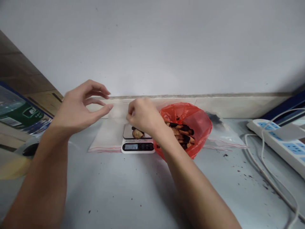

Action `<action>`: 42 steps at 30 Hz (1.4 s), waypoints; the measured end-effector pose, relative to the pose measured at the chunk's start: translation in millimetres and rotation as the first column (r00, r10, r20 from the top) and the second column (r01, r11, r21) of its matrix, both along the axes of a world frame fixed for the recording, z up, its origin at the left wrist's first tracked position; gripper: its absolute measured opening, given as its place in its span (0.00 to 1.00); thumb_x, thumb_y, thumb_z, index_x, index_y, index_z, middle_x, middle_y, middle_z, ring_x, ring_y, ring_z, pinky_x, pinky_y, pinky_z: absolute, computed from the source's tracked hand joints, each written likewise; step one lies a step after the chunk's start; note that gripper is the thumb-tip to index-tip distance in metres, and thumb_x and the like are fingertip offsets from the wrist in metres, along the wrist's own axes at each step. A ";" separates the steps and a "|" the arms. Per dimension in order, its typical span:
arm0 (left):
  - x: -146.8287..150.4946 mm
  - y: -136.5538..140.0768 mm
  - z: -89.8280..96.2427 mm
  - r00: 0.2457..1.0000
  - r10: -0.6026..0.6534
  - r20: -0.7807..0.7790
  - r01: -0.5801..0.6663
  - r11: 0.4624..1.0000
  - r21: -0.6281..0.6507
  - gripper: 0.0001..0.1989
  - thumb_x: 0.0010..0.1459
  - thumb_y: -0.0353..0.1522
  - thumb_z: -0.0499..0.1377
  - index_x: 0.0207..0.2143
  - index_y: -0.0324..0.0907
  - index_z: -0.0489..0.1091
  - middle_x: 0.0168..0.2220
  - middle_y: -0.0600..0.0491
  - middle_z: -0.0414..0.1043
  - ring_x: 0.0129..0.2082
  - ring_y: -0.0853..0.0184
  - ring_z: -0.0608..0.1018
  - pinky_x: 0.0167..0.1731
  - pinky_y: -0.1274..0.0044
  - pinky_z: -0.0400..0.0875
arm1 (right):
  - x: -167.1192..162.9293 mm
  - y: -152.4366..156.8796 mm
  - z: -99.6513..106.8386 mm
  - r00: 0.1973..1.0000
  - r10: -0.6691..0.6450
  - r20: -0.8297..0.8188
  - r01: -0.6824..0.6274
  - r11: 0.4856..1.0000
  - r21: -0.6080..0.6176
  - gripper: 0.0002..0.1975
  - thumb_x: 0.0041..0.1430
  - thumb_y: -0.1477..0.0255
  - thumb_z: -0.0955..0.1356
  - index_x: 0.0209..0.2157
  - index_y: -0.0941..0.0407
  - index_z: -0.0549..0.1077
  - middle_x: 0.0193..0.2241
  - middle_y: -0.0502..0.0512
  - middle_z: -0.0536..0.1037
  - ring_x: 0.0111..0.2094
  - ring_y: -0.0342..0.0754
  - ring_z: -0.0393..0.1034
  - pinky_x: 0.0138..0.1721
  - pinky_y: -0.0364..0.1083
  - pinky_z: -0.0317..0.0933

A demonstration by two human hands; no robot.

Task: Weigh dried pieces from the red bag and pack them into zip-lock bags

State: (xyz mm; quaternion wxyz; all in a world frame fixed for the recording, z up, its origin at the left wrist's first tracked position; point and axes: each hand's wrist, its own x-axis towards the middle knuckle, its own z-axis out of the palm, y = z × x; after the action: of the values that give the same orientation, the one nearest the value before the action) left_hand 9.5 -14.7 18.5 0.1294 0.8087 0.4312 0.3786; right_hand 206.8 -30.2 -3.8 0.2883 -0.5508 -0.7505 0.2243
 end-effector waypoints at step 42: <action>-1.2 15.8 -28.4 0.827 -0.299 -0.476 0.002 0.849 -0.528 0.47 0.48 0.52 0.67 0.68 0.45 0.63 0.70 0.38 0.66 0.68 0.43 0.69 0.62 0.58 0.68 | 36.7 19.8 -20.7 0.988 0.155 0.020 -0.145 0.954 -0.261 0.12 0.50 0.83 0.69 0.33 0.53 0.78 0.29 0.49 0.82 0.30 0.46 0.75 0.32 0.43 0.67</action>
State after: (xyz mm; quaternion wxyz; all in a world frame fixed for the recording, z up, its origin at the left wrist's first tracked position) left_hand 8.3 1.1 -10.0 0.2403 0.8516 0.4659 -0.0040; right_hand 243.5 -10.4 -24.5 0.1809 -0.5295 -0.7601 0.3304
